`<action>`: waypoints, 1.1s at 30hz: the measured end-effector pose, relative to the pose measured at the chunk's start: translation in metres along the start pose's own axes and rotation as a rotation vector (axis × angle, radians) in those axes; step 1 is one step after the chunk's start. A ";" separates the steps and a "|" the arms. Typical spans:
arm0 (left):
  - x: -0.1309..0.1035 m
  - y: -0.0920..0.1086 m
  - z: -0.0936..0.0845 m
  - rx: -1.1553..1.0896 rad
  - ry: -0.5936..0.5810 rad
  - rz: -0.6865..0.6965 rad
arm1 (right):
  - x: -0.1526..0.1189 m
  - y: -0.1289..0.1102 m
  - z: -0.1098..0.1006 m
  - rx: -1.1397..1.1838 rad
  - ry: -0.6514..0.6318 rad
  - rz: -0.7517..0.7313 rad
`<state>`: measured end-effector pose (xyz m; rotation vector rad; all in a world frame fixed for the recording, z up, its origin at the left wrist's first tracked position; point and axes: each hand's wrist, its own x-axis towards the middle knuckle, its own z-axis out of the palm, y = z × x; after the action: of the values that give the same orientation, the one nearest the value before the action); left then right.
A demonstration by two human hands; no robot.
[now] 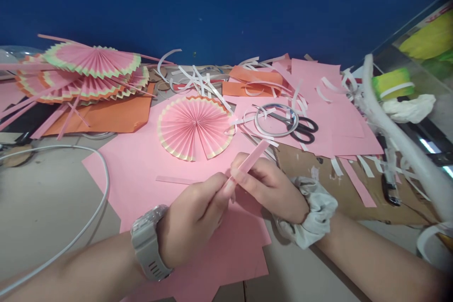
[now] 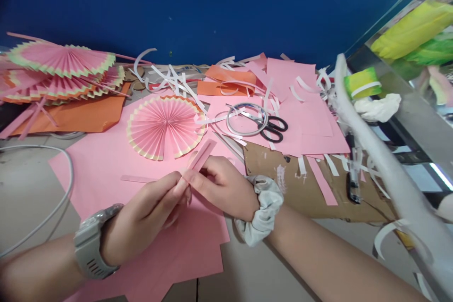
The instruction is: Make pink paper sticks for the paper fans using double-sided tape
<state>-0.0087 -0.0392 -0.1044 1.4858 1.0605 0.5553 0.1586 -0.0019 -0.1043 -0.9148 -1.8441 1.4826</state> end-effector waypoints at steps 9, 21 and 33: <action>0.002 -0.001 -0.001 -0.155 0.018 0.020 | -0.001 0.004 0.001 -0.138 0.015 0.066; 0.001 -0.001 -0.004 0.045 0.143 0.074 | -0.001 -0.001 0.003 -0.190 -0.010 -0.053; 0.003 -0.003 -0.006 0.096 0.163 0.042 | 0.000 0.000 0.004 -0.250 -0.058 0.063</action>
<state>-0.0129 -0.0344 -0.1065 1.5698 1.1992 0.6720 0.1555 -0.0039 -0.1049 -1.0655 -2.0948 1.3473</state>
